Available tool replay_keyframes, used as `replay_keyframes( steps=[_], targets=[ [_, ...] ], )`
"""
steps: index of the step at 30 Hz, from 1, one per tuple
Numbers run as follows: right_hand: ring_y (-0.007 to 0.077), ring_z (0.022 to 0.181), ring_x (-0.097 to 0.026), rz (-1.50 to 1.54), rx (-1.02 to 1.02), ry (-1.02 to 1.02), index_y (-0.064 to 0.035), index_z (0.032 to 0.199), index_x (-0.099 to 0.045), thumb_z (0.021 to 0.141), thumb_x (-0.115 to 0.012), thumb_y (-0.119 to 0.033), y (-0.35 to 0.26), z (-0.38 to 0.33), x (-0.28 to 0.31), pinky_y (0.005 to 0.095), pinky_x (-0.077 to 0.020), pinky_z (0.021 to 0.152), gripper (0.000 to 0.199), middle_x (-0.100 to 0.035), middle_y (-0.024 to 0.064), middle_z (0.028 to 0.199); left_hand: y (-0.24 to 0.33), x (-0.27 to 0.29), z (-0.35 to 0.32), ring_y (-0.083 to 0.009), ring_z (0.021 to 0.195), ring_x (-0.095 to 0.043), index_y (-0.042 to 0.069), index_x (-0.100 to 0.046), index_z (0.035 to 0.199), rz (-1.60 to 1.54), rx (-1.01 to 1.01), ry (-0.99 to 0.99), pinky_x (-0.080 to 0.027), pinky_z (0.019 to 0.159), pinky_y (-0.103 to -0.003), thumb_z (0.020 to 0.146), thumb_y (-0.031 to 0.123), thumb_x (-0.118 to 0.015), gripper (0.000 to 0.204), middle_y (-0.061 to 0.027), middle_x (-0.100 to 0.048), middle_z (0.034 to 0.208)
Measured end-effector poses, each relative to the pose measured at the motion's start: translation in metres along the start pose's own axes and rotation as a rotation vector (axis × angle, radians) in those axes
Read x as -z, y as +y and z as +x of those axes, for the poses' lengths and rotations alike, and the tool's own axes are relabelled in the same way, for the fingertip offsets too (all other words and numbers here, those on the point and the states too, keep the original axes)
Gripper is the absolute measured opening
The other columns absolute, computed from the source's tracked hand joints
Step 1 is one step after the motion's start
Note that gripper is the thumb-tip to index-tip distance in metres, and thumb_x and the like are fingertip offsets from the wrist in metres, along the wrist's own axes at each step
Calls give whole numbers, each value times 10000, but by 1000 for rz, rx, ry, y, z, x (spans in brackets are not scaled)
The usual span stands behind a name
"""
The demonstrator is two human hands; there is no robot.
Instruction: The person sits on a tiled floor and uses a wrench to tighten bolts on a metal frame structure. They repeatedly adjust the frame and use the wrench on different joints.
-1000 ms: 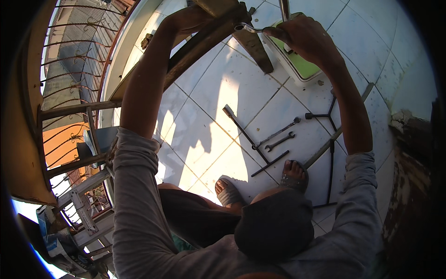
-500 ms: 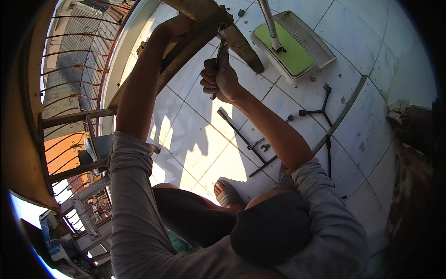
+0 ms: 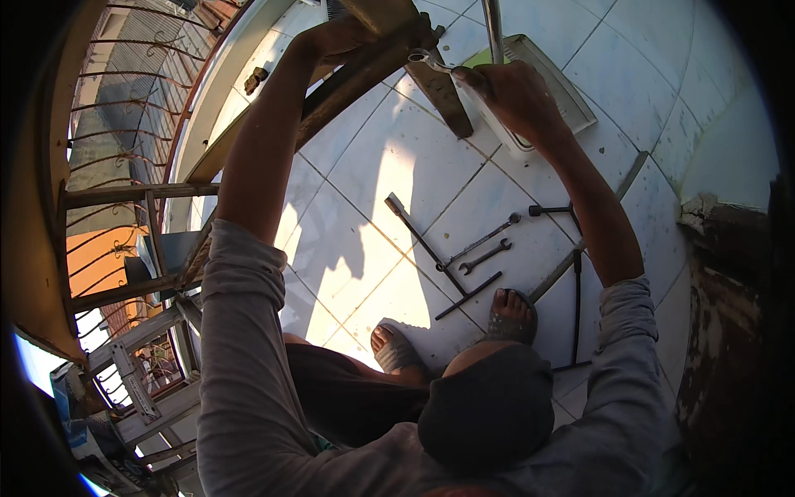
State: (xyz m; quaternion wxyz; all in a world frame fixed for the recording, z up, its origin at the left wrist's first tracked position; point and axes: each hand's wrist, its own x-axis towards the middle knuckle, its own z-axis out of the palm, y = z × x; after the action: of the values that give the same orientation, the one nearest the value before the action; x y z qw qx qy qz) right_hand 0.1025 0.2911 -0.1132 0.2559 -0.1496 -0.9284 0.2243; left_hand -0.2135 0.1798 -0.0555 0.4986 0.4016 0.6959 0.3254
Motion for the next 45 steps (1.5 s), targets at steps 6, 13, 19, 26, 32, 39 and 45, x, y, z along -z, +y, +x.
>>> replay_keyframes(
  steps=[6, 13, 19, 26, 32, 39, 45],
  targets=[
    [264, 514, -621, -340, 162, 10, -92, 757, -684, 980, -465, -568, 10, 25, 25, 418, -529, 573, 569, -586, 75, 545, -44, 38, 23, -146, 1075, -629, 30, -536, 1322, -3, 50, 35, -539, 915, -309, 989, 222, -598, 389, -77, -621, 1250],
    [284, 597, -587, -51, -11, 30, -45, 725, -651, 980, -435, -615, 15, 15, -14, 404, -485, 613, 661, -574, 124, 590, -55, 44, 28, -130, 1058, -629, 30, -554, 1302, -110, -21, -15, -543, 893, -293, 987, 230, -601, 376, -74, -628, 1227],
    [113, 545, -341, 883, -258, 278, -22, 698, -492, 1036, -360, -584, -21, 0, -125, 331, -289, 511, 668, -370, 17, 529, -52, 28, 41, -126, 1076, -623, 34, -573, 1292, -131, -85, 14, -526, 902, -275, 979, 216, -619, 365, -64, -633, 1221],
    [95, 466, -198, 2189, -783, 297, -189, 639, -273, 933, -237, -785, -168, 31, -107, 265, -153, 436, 665, -230, -53, 562, -35, 15, 40, -117, 1050, -625, 38, -556, 1321, 138, -97, 22, -527, 884, -272, 959, 247, -650, 429, -73, -632, 1217],
    [100, 502, -239, 2749, -816, -49, -164, 746, -394, 937, -296, -763, -164, 25, -16, 231, -195, 402, 636, -247, -31, 624, -1, -17, 17, -109, 959, -637, 42, -586, 1235, -137, -106, -64, -547, 810, -288, 931, 156, -625, 327, -52, -649, 1114],
    [114, 441, -380, 1233, -957, -126, -106, 1084, -522, 1061, -373, -481, -78, -32, 5, 247, -326, 420, 404, -424, -2, 598, -9, -21, 30, -122, 1057, -611, 21, -584, 1225, -182, -205, -74, -503, 939, -290, 929, 56, -575, 298, -60, -635, 1176],
    [225, 630, -683, -227, 113, -79, -118, 1037, -656, 978, -605, -248, -9, -16, 34, 368, -506, 559, 152, -686, 105, 741, -29, 0, 42, -153, 1147, -576, 17, -484, 1372, -226, -211, -186, -466, 1010, -307, 960, 22, -509, 413, -86, -561, 1337]
  ],
)
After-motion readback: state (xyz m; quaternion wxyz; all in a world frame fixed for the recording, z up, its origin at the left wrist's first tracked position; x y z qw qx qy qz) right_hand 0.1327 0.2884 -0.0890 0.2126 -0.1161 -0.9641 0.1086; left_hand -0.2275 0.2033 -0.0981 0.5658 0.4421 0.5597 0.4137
